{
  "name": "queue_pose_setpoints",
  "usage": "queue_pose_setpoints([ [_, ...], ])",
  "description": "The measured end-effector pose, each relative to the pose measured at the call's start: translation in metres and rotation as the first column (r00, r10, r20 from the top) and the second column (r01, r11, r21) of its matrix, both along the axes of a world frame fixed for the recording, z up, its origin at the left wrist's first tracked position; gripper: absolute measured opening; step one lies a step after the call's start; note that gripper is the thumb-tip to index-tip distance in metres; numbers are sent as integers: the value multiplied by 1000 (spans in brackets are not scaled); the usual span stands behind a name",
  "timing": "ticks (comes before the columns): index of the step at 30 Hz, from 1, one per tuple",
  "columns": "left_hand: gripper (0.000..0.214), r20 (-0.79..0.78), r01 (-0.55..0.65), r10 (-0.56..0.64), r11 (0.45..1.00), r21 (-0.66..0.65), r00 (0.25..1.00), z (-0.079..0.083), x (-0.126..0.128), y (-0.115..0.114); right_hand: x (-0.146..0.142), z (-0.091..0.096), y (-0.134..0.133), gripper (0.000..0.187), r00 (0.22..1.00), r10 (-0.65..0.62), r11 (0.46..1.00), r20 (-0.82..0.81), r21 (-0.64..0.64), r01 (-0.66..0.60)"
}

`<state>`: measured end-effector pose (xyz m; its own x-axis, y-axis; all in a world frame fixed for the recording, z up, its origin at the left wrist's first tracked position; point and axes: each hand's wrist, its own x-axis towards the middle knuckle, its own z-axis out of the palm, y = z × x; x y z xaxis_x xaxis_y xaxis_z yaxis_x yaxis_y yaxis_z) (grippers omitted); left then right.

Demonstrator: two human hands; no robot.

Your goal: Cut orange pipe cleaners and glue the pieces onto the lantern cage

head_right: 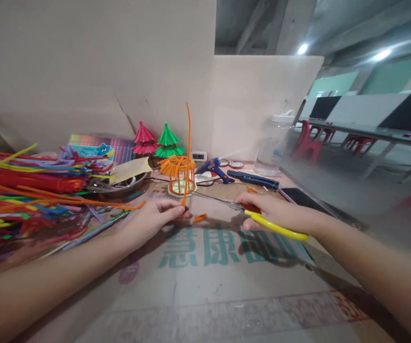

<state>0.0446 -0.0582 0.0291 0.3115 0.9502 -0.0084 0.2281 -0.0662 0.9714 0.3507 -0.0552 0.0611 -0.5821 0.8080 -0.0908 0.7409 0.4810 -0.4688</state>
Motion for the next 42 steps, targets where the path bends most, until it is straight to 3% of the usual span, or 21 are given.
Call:
queue_pose_setpoints([
  [5, 17, -15, -14, 15, 999, 43, 1000, -1, 1, 0, -13, -7, -7, 45, 1000, 10, 999, 5, -41, -10],
  [14, 24, -32, 100, -97, 990, 97, 995, -9, -3, 4, -18, -11, -9, 43, 998, 7, 997, -67, -78, -12],
  [18, 25, -31, 87, -84, 993, 81, 996, -7, -2, 3, -23, -6, -11, 39, 1000, -20, 997, -11, -73, 19],
  [24, 23, -25, 57, -55, 996, 67, 998, -6, -1, 2, -25, -6, -11, 47, 998, -10, 996, -55, -86, 5],
  [42, 23, -58, 92, -87, 992, 89, 995, -7, -2, 2, -27, -8, -10, 44, 998, -11, 995, -54, -95, 6],
])
